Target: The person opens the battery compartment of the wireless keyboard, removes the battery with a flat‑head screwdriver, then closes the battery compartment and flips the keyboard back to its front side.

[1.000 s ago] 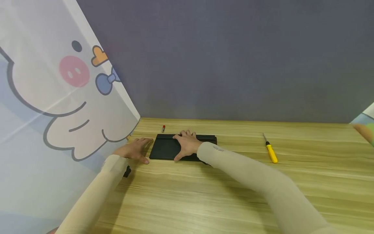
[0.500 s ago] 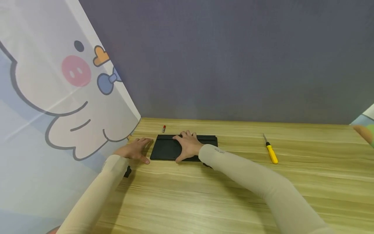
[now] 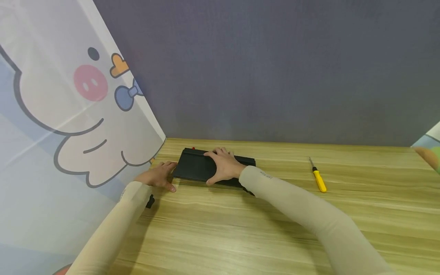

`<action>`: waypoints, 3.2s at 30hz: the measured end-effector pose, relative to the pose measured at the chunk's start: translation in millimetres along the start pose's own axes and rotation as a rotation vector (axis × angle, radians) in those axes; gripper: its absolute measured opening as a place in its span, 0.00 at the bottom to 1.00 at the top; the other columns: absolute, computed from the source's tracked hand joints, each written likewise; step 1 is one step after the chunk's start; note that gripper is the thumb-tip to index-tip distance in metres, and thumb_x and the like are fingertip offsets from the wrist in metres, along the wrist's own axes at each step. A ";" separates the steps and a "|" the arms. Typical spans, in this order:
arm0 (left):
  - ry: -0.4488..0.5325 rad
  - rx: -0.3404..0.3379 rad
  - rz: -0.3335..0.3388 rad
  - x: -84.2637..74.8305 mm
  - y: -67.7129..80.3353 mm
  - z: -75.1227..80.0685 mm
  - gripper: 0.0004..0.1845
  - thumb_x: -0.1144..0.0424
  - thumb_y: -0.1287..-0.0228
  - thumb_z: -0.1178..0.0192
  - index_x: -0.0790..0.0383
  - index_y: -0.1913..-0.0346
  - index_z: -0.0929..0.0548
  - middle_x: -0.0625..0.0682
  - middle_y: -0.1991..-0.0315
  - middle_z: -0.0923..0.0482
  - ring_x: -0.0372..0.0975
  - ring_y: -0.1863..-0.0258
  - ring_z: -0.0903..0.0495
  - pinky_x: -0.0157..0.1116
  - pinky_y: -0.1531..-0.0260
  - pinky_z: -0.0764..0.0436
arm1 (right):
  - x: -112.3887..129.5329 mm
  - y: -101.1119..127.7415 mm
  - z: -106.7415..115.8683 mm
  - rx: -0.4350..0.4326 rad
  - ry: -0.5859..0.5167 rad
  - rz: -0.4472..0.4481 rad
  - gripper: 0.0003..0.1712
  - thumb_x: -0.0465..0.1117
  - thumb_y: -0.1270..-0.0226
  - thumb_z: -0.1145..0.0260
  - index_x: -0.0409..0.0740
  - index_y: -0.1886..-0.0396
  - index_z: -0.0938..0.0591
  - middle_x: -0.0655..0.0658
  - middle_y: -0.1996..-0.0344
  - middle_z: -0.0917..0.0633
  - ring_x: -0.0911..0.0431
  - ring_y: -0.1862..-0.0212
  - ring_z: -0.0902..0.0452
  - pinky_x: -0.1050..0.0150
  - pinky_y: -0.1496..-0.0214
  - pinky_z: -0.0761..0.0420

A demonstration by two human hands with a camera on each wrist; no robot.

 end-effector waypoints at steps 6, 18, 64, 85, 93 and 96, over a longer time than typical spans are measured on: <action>-0.022 0.015 0.067 4.0 0.2 -0.8 0.62 0.35 0.71 0.37 0.66 0.35 0.52 0.61 0.35 0.56 0.57 0.39 0.58 0.60 0.52 0.48 | 2.2 0.6 14.5 -0.054 -0.054 0.006 0.59 0.74 0.74 0.38 0.63 0.36 0.46 0.51 0.42 0.43 0.53 0.43 0.48 0.49 0.51 0.46; 0.058 -0.042 0.053 2.9 -1.7 -2.4 0.55 0.34 0.66 0.39 0.48 0.33 0.52 0.60 0.36 0.51 0.59 0.40 0.56 0.63 0.59 0.43 | 7.1 3.6 36.5 -0.227 -0.169 0.069 0.59 0.75 0.74 0.39 0.65 0.36 0.47 0.54 0.46 0.40 0.58 0.46 0.46 0.52 0.51 0.42; 0.269 -0.395 -0.254 -38.7 -0.7 28.6 0.30 0.50 0.44 0.45 0.60 0.41 0.37 0.52 0.43 0.38 0.48 0.48 0.35 0.49 0.55 0.33 | 16.3 12.9 59.6 -0.481 -0.448 0.132 0.61 0.69 0.73 0.33 0.66 0.36 0.53 0.61 0.42 0.48 0.64 0.42 0.49 0.54 0.48 0.37; 0.238 -0.420 -0.366 -94.3 0.8 42.7 0.30 0.50 0.44 0.45 0.56 0.39 0.39 0.47 0.42 0.39 0.41 0.47 0.36 0.41 0.55 0.31 | 1.2 23.0 56.3 -0.508 -0.619 0.173 0.60 0.59 0.65 0.30 0.61 0.35 0.57 0.55 0.41 0.47 0.60 0.42 0.47 0.59 0.45 0.37; 0.244 -0.413 -0.384 -110.0 -3.4 43.2 0.31 0.46 0.44 0.47 0.52 0.39 0.40 0.48 0.42 0.40 0.40 0.45 0.38 0.39 0.54 0.32 | 11.4 42.8 73.5 -0.504 -0.683 0.254 0.59 0.47 0.58 0.29 0.49 0.34 0.59 0.45 0.38 0.49 0.49 0.41 0.48 0.55 0.45 0.39; 0.242 -0.400 -0.392 -115.1 -5.7 42.8 0.33 0.44 0.44 0.48 0.53 0.38 0.41 0.50 0.41 0.40 0.41 0.45 0.38 0.40 0.54 0.32 | 16.9 50.8 81.2 -0.508 -0.695 0.268 0.58 0.44 0.57 0.30 0.43 0.34 0.59 0.38 0.39 0.48 0.46 0.41 0.48 0.52 0.44 0.41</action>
Point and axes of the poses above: each hand's wrist, its own y-axis away from the middle knuckle, its own z-axis out of the back of the hand, x = y × z, the point moved 6 cm from there along -y, towards the middle knuckle
